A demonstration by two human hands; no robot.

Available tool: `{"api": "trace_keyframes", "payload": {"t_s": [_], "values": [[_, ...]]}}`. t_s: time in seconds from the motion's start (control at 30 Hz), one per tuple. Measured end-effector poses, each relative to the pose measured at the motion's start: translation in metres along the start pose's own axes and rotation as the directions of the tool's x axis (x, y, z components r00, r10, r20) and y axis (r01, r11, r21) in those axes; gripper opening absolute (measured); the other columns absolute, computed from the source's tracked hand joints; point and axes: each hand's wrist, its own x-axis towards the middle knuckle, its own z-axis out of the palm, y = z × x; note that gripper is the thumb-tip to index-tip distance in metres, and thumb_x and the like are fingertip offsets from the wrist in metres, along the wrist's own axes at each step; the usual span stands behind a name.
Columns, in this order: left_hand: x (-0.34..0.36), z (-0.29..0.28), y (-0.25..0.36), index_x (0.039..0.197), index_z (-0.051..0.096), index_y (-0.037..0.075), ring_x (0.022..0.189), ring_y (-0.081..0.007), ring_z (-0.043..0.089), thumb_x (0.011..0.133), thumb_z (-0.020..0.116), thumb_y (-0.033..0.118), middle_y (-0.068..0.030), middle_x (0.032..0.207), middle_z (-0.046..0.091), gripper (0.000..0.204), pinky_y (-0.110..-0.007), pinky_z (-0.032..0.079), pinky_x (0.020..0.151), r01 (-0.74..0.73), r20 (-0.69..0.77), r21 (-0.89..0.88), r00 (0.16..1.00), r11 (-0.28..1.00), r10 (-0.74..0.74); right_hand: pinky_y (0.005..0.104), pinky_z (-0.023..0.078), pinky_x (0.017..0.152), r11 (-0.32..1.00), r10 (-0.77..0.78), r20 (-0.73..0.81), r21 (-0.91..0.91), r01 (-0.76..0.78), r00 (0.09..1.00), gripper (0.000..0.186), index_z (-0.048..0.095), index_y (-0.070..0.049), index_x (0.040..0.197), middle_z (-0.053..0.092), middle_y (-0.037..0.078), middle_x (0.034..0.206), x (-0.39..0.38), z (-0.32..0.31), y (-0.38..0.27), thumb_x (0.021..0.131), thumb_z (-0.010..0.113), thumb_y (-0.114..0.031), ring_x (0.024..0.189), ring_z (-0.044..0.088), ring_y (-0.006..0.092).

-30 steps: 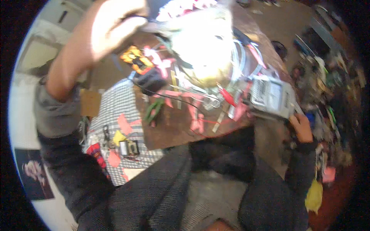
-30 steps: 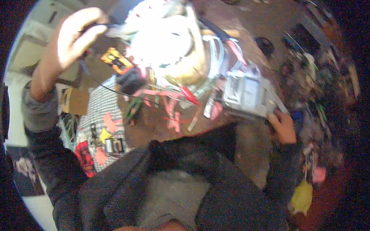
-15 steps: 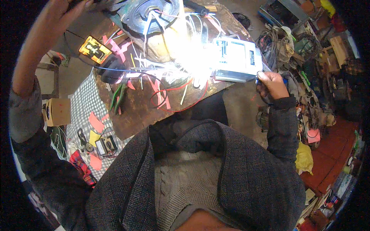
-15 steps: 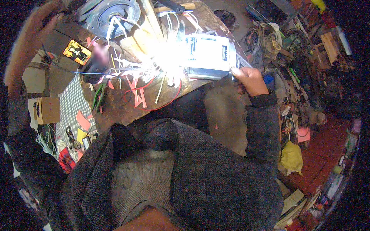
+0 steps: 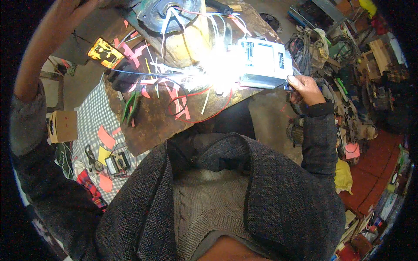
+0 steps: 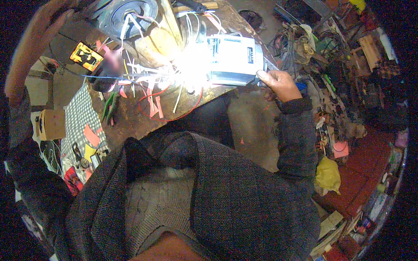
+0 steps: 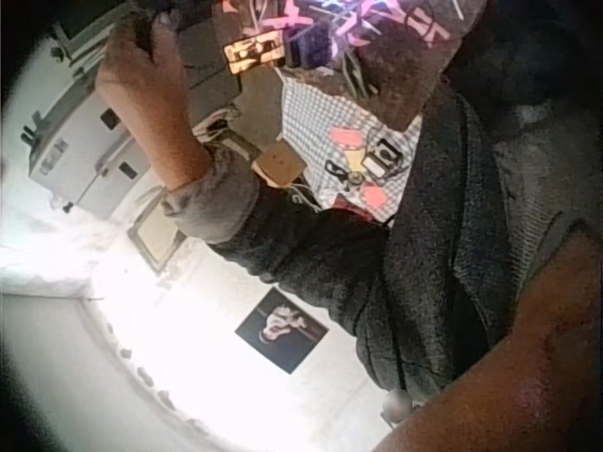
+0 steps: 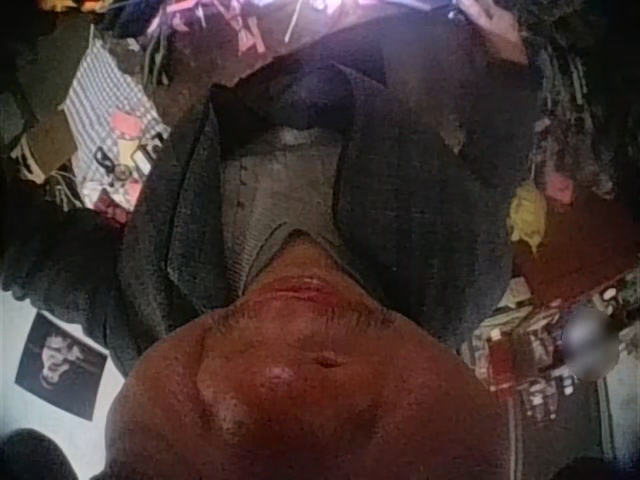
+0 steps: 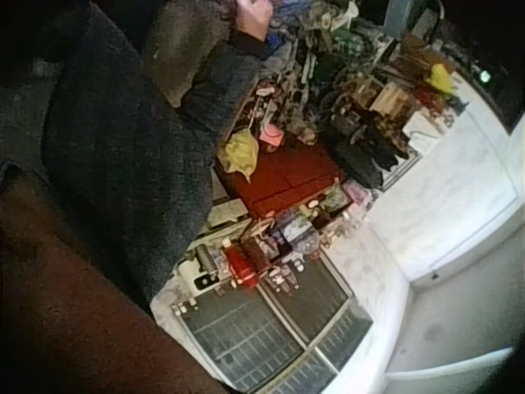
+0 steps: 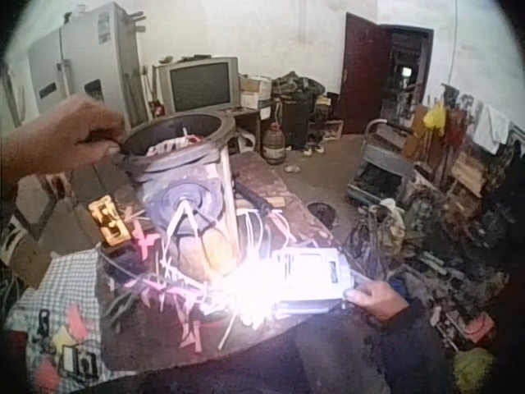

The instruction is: The person works at a cluttered bench, manipulating wires and small components with pliers and a caliper, then uses a multimeter to test connections. They move items aside to access the work area and reposition the device multiple times.

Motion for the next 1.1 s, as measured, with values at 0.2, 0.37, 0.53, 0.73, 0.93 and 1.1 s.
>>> {"api": "trace_keyframes", "payload": {"t_s": [0.2,0.37,0.53,0.73,0.93,1.1], "values": [[0.001,-0.001,0.001,0.086,0.058,-0.006,0.061,-0.0299,0.051,0.084,0.064,0.003,-0.0190,0.069,0.053,0.011,-0.043,0.043,0.060,-0.076,-0.049,-0.025,0.996,0.997,0.075,0.0273,0.044,0.050,0.982,-0.190,-0.039,-0.021,0.189,0.981,0.050,0.068,-0.003,0.080,0.061,0.001,0.068,0.006,0.000,0.004,0.096,0.071,-0.050,0.057,0.058,0.0103],[-0.002,-0.001,0.001,0.087,0.060,-0.007,0.058,-0.0274,0.049,0.083,0.063,0.003,-0.0188,0.068,0.054,0.011,-0.042,0.043,0.058,-0.014,-0.028,-0.076,1.000,0.997,0.011,0.0269,0.044,0.050,0.998,-0.062,-0.013,0.009,0.062,0.998,0.050,0.070,-0.004,0.082,0.061,0.001,0.069,0.004,0.000,0.005,0.094,0.074,-0.053,0.056,0.059,0.0115],[-0.002,-0.002,0.003,0.088,0.061,-0.008,0.058,-0.0268,0.049,0.082,0.064,0.003,-0.0187,0.068,0.056,0.012,-0.042,0.043,0.057,-0.018,-0.019,-0.069,1.000,0.997,0.017,0.0271,0.044,0.050,0.986,-0.034,0.008,0.161,0.033,0.999,0.051,0.072,-0.004,0.090,0.062,0.002,0.071,0.002,0.003,0.004,0.092,0.075,-0.055,0.055,0.059,0.0128],[-0.002,-0.003,0.004,0.091,0.064,-0.008,0.060,-0.0284,0.054,0.081,0.065,0.003,-0.0209,0.072,0.060,0.015,-0.043,0.046,0.060,-0.017,-0.014,-0.054,1.000,0.998,0.016,0.0262,0.041,0.049,0.992,-0.116,0.002,0.052,0.116,0.993,0.048,0.070,-0.006,0.086,0.061,0.000,0.070,0.008,-0.006,0.010,0.093,0.075,-0.053,0.056,0.057,0.0098],[-0.001,0.000,0.004,0.093,0.065,-0.009,0.065,-0.0308,0.060,0.082,0.066,0.003,-0.0226,0.076,0.063,0.017,-0.044,0.049,0.064,-0.035,-0.071,-0.067,0.997,0.997,0.031,0.0273,0.042,0.049,0.985,-0.168,-0.006,0.039,0.168,0.986,0.049,0.070,-0.005,0.082,0.062,0.002,0.070,0.007,-0.002,0.008,0.093,0.075,-0.053,0.056,0.057,0.0103],[-0.001,-0.004,0.007,0.094,0.065,-0.010,0.066,-0.0311,0.061,0.081,0.066,0.003,-0.0234,0.078,0.064,0.018,-0.044,0.050,0.065,0.005,-0.011,-0.050,1.000,0.999,-0.006,0.0267,0.041,0.045,0.973,-0.103,0.015,0.207,0.098,0.995,0.051,0.066,-0.005,0.082,0.064,0.004,0.066,0.002,0.007,0.006,0.097,0.070,-0.053,0.050,0.058,0.0110]]}}
